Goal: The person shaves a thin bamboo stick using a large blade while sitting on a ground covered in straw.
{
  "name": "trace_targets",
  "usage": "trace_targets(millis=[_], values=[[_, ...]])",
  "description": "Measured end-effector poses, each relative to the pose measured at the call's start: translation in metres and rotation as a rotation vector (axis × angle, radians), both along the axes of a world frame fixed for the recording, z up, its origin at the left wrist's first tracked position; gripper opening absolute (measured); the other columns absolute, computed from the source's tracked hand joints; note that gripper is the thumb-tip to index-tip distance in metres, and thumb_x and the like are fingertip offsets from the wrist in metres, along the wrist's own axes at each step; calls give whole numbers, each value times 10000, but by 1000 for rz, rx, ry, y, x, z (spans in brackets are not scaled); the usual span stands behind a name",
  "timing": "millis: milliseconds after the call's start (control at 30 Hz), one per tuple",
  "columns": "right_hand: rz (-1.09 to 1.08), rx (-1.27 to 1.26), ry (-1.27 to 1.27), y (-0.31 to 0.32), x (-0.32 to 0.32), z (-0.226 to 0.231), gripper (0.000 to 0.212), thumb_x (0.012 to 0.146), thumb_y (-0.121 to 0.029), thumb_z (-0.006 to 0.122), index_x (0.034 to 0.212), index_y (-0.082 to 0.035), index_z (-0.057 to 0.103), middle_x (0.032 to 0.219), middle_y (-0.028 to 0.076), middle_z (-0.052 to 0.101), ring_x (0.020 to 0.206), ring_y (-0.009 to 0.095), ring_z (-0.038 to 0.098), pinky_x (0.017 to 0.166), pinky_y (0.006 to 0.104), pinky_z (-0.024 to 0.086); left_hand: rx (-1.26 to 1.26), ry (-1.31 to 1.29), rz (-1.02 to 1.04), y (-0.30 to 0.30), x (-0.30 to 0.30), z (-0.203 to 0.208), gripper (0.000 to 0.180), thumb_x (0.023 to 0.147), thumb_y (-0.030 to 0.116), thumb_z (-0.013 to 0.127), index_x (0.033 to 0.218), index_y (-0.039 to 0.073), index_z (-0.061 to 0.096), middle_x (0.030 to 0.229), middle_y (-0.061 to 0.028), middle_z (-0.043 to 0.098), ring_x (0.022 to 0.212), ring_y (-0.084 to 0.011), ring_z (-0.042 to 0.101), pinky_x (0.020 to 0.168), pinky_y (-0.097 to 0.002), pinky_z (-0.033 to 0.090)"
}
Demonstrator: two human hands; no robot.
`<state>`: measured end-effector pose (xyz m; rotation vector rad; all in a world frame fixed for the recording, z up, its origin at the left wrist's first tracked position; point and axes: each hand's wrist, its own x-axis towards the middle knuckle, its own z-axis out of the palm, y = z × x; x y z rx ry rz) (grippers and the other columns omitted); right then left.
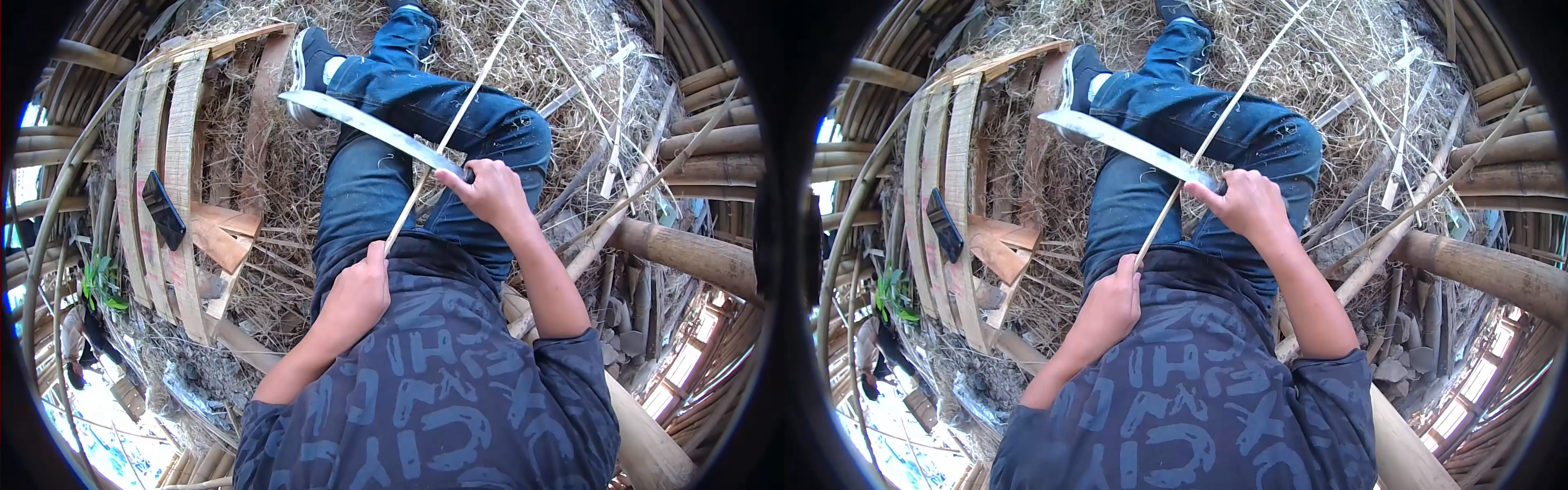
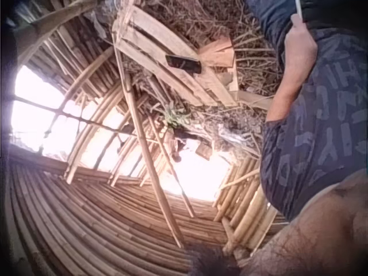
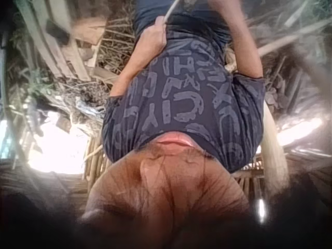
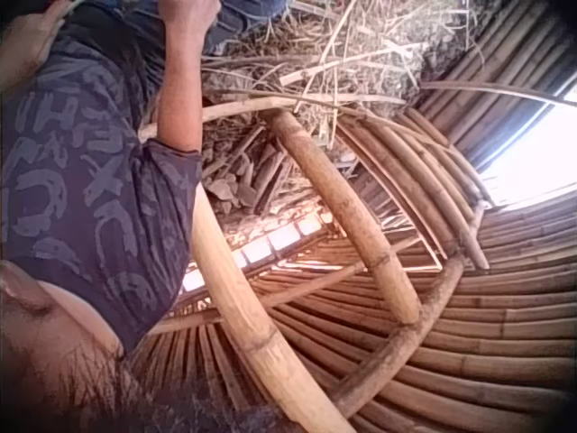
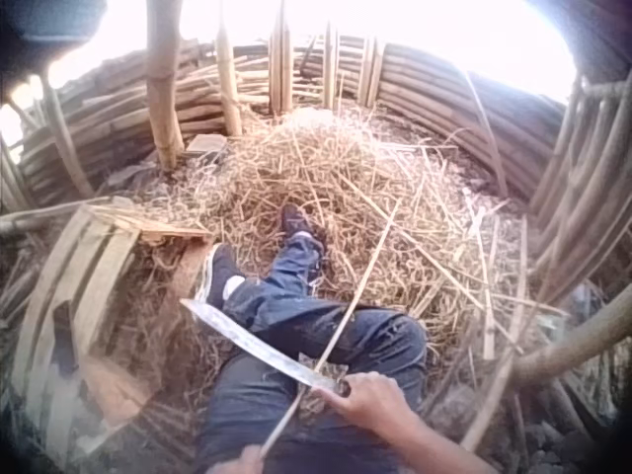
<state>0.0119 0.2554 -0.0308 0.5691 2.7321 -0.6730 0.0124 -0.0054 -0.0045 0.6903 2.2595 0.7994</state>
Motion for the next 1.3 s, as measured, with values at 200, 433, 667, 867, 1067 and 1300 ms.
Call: trace_targets(millis=[200, 433, 667, 867, 1067, 1300], values=[[-330, 64, -4, 70, -27, -19, 833, 848, -718, 495, 830, 91, 692, 847, 301, 672, 884, 420, 677, 801, 468, 533, 29, 29, -13, -17, 5, 7, 118, 958, 67, 461, 1017, -30, 434, 684, -278, 603, 632, -452, 611, 549, -528, 483], [-221, 34, 25, 38, -19, -12, 840, 841, -722, 500, 856, 95, 693, 846, 315, 667, 869, 432, 676, 796, 493, 532, -7, -47, 21, -12, -6, 12, 125, 952, 31, 459, 1069, -13, 459, 756, -288, 603, 717, -466, 607, 630, -541, 457], [16, -250, 41, -39, 0, -3, 786, 825, -720, 516, 717, 44, 668, 741, 249, 658, 746, 430, 653, 701, 515, 518, -23, 32, -39, -11, -16, 7, 121, 953, 45, 461, 1048, -28, 444, 712, -285, 605, 670, -462, 611, 578, -540, 477], [116, -110, 55, -22, -14, -4, 789, 803, -750, 512, 716, 17, 676, 721, 236, 663, 724, 403, 667, 674, 493, 535, -100, -4, -24, -10, -18, 4, 129, 957, 35, 453, 1074, -19, 450, 760, -293, 611, 711, -472, 611, 609, -547, 477], [-321, 74, -26, 76, -48, -31, 850, 854, -735, 457, 911, 80, 690, 883, 295, 677, 906, 425, 672, 821, 490, 523, -16, 89, -16, -16, -8, 10, 127, 951, 69, 477, 1031, -26, 450, 648, -261, 602, 604, -438, 616, 513, -524, 490], [-440, 1, -4, 95, -35, -41, 825, 867, -689, 481, 883, 111, 682, 887, 335, 657, 900, 458, 658, 799, 502, 517, -30, 133, -35, -6, -12, 9, 94, 943, 47, 457, 998, -27, 440, 661, -247, 605, 582, -413, 622, 503, -498, 497]])
